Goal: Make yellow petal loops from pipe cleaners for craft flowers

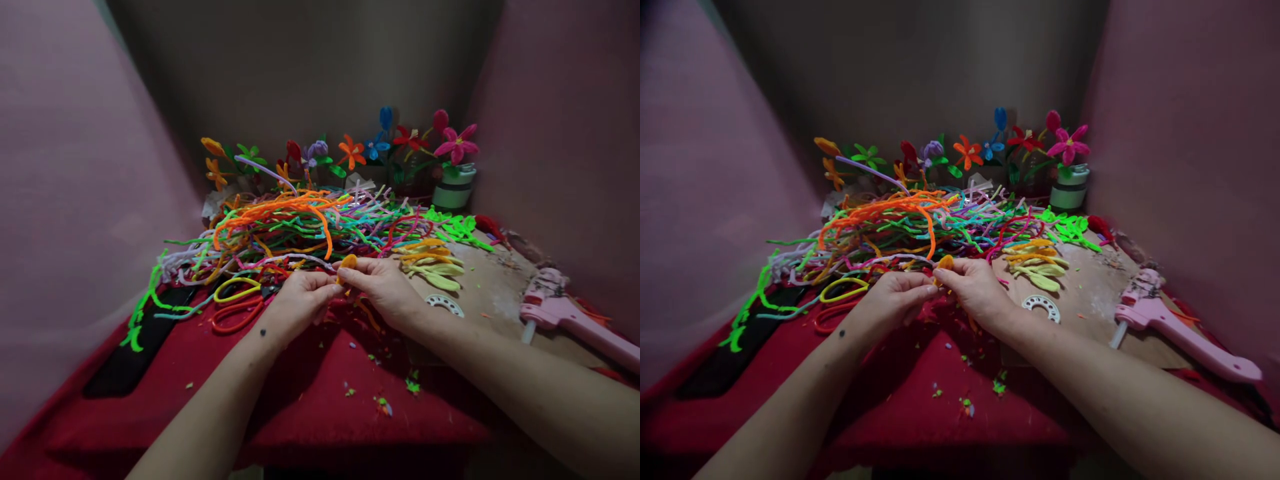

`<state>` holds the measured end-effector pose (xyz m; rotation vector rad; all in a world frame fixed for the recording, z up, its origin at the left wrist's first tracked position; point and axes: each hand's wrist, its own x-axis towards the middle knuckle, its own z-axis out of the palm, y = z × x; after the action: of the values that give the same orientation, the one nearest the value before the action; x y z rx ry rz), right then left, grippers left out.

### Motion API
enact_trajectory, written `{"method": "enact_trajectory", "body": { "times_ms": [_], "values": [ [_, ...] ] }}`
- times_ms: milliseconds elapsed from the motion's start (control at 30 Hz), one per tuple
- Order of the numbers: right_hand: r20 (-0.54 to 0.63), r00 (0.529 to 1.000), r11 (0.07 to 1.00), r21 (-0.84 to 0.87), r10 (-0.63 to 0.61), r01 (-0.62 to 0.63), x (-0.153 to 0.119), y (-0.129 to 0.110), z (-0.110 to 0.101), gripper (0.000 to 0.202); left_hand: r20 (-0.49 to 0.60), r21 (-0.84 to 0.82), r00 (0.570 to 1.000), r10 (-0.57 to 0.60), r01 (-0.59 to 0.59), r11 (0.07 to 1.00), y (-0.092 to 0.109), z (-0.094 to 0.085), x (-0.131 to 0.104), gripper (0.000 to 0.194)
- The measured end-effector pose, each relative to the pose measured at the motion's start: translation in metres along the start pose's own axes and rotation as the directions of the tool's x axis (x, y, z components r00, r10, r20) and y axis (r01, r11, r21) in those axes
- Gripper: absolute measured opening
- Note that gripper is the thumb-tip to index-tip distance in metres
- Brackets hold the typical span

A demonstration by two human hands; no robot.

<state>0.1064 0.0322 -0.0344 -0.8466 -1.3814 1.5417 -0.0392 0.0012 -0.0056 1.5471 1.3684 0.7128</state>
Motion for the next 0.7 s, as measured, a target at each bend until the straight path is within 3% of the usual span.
{"method": "enact_trajectory", "body": {
  "times_ms": [267,467,533,567,633,700],
  "values": [
    [-0.017,1.000,0.999,0.026,-0.020,0.020,-0.002,0.003,0.001,0.020,-0.008,0.091,1.000,0.000,0.001,0.996,0.002,0.002,0.000,0.034],
    [-0.097,0.995,0.997,0.083,0.001,0.007,-0.002,-0.004,0.002,0.022,0.037,0.016,0.999,-0.006,0.005,1.000,0.001,-0.005,-0.001,0.027],
    [-0.098,0.994,0.990,0.139,0.043,-0.030,-0.002,-0.005,0.003,0.026,-0.113,-0.040,0.991,0.069,-0.074,0.996,-0.002,-0.011,0.000,0.025],
    [-0.084,0.995,0.989,0.140,0.056,-0.044,-0.003,-0.006,0.004,0.028,-0.230,-0.062,0.967,0.114,-0.131,0.989,-0.003,-0.014,0.000,0.023],
    [-0.009,0.999,0.998,0.050,0.045,-0.045,-0.006,-0.005,0.004,0.031,-0.440,-0.064,0.878,0.190,-0.242,0.968,0.000,-0.018,0.000,0.018],
    [0.125,0.992,0.988,-0.146,-0.024,0.042,-0.011,-0.003,0.006,0.031,-0.510,-0.012,0.824,0.247,-0.294,0.956,0.010,-0.019,0.003,0.015]
  ]
}}
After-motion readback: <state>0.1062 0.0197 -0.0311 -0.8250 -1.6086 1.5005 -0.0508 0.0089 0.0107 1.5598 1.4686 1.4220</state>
